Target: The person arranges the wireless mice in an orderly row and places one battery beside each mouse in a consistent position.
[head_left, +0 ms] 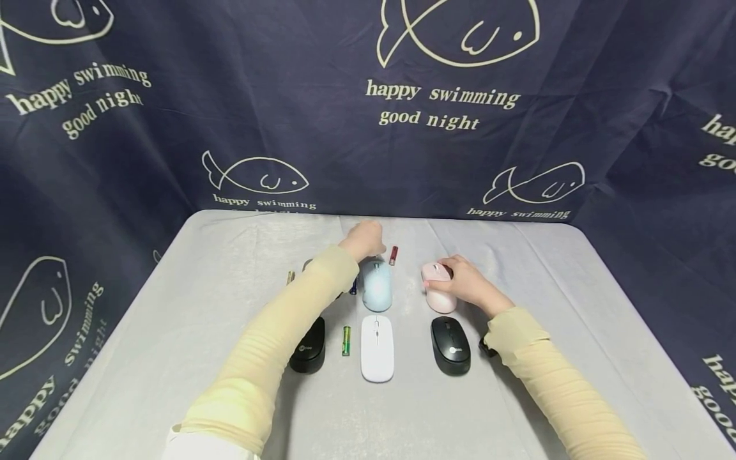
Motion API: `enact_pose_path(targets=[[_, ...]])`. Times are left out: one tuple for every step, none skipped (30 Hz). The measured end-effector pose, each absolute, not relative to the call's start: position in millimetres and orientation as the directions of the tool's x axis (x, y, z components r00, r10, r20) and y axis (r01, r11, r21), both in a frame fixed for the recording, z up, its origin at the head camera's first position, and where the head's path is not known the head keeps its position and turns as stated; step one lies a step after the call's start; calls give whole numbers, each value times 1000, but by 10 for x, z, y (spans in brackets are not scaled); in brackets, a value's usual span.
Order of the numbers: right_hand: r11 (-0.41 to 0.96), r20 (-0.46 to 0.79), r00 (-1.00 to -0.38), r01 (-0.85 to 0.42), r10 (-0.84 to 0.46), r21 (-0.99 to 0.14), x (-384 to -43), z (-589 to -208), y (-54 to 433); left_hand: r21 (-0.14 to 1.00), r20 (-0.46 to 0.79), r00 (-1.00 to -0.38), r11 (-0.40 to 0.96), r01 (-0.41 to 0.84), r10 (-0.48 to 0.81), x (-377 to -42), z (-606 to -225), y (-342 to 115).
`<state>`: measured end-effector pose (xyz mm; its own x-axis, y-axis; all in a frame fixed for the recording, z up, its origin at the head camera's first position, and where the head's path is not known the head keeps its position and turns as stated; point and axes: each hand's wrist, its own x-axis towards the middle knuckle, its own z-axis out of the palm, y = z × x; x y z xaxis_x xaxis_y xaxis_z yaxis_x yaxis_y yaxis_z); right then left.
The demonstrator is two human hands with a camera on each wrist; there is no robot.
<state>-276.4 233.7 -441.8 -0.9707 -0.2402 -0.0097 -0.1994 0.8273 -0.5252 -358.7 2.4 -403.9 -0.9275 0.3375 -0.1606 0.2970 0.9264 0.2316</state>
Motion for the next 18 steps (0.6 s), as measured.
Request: enact_pose_path(targets=[[828, -11, -971, -197, -239, -525, -2765, -4420, 2338, 230, -156, -930, 928, 292, 332, -3571, -4032, 36], [831, -11, -971, -199, -239, -520, -2768, -4426, 2340, 232, -155, -933, 930, 286, 326, -3554, -4021, 49], [833, -11, -971, -198, -237, -516, -2770, -4431, 2343, 231, -152, -935, 931, 282, 321, -3539, -4012, 62], [835, -11, -971, -198, -237, -514, -2772, -4436, 2341, 230, -151, -937, 933, 277, 316, -3524, -4002, 73], [836, -13, -972, -196, -235, -513, -2774, -4442, 2342, 232, -151, -939, 934, 271, 310, -3509, -3992, 84], [837, -12, -972, -197, -236, -511, -2775, -4444, 2341, 231, -151, -940, 936, 267, 305, -3494, -3980, 95], [838, -10, -971, -200, -238, -508, -2776, -4446, 2341, 231, -153, -942, 937, 261, 300, -3478, -3966, 107], [838, -8, -971, -203, -239, -506, -2778, -4448, 2342, 231, -153, -943, 939, 256, 295, -3464, -3953, 120], [837, -7, -970, -204, -241, -507, -2778, -4447, 2341, 234, -150, -944, 939, 254, 293, -3448, -3948, 132], [837, -5, -970, -208, -244, -507, -2779, -4447, 2340, 237, -150, -946, 939, 249, 289, -3430, -3940, 145], [837, -4, -969, -210, -246, -506, -2780, -4445, 2342, 238, -148, -947, 940, 246, 286, -3408, -3932, 157], [837, -2, -969, -213, -248, -504, -2780, -4443, 2344, 240, -147, -948, 940, 243, 283, -3384, -3923, 167], [838, -1, -968, -216, -250, -502, -2779, -4443, 2346, 247, -147, -949, 939, 239, 281, -3360, -3917, 179], [839, -1, -968, -218, -252, -499, -2779, -4444, 2347, 254, -149, -948, 938, 237, 280, -3336, -3910, 191], [839, -2, -967, -220, -254, -498, -2776, -4440, 2348, 258, -155, -947, 937, 236, 281, -3311, -3903, 203], [839, -3, -967, -220, -255, -497, -2772, -4434, 2349, 256, -162, -946, 938, 233, 280, -3286, -3889, 217], [839, -4, -966, -221, -257, -497, -2768, -4428, 2351, 253, -168, -945, 939, 234, 280, -3262, -3878, 231], [838, -5, -966, -222, -259, -498, -2764, -4422, 2351, 252, -174, -943, 939, 234, 282, -3243, -3868, 245]])
